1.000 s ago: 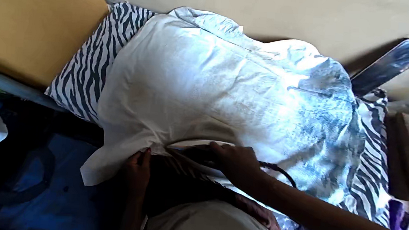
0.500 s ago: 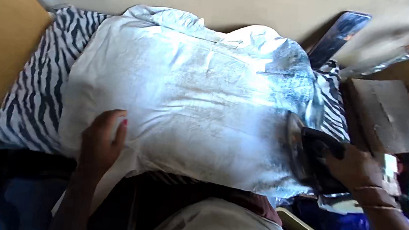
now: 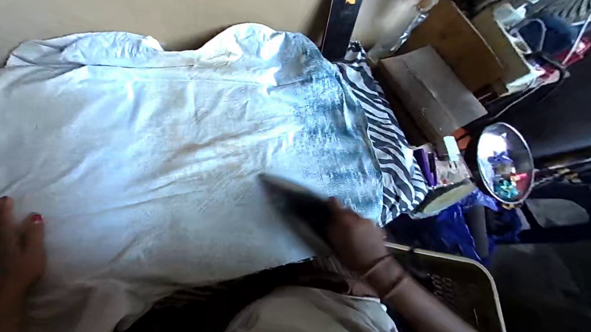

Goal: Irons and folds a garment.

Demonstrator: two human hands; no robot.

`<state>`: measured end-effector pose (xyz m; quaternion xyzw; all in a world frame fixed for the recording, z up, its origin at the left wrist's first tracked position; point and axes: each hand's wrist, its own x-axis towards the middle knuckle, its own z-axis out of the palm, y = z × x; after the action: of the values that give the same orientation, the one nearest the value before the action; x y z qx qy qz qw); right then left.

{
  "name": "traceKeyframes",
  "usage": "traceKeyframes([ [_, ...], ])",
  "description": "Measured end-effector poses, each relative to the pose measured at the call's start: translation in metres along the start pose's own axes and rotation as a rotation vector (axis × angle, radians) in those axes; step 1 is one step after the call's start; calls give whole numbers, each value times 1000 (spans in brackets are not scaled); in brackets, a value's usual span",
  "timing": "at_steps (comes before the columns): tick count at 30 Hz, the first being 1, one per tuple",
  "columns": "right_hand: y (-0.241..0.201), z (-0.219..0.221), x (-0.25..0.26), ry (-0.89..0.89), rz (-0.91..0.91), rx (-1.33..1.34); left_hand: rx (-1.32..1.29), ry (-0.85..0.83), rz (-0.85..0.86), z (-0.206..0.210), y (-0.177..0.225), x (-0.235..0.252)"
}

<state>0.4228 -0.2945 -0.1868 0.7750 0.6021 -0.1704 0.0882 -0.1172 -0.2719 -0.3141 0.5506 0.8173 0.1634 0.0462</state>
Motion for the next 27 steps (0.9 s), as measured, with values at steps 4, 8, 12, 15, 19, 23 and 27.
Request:
traceKeyframes([
  [4, 75, -26, 30, 26, 221, 129, 83, 26, -9, -5, 10, 5],
  [8, -36, -34, 19, -260, -138, 78, 73, -87, 190, -26, 102, 42],
  [12, -139, -40, 45, -339, -520, 69, -69, -81, 589, 31, 183, 82],
  [15, -104, -72, 110, -217, -285, 66, 7, -16, 464, 60, 157, 114],
  [19, 42, -89, 181, 71, 152, 158, 87, -19, 354, 44, 127, 144],
  [23, 88, -58, 109, 3, 178, 177, 105, -155, 451, 2, 255, 166],
  [27, 66, -39, 69, 31, 59, 136, -13, -209, 730, 8, 454, 144],
])
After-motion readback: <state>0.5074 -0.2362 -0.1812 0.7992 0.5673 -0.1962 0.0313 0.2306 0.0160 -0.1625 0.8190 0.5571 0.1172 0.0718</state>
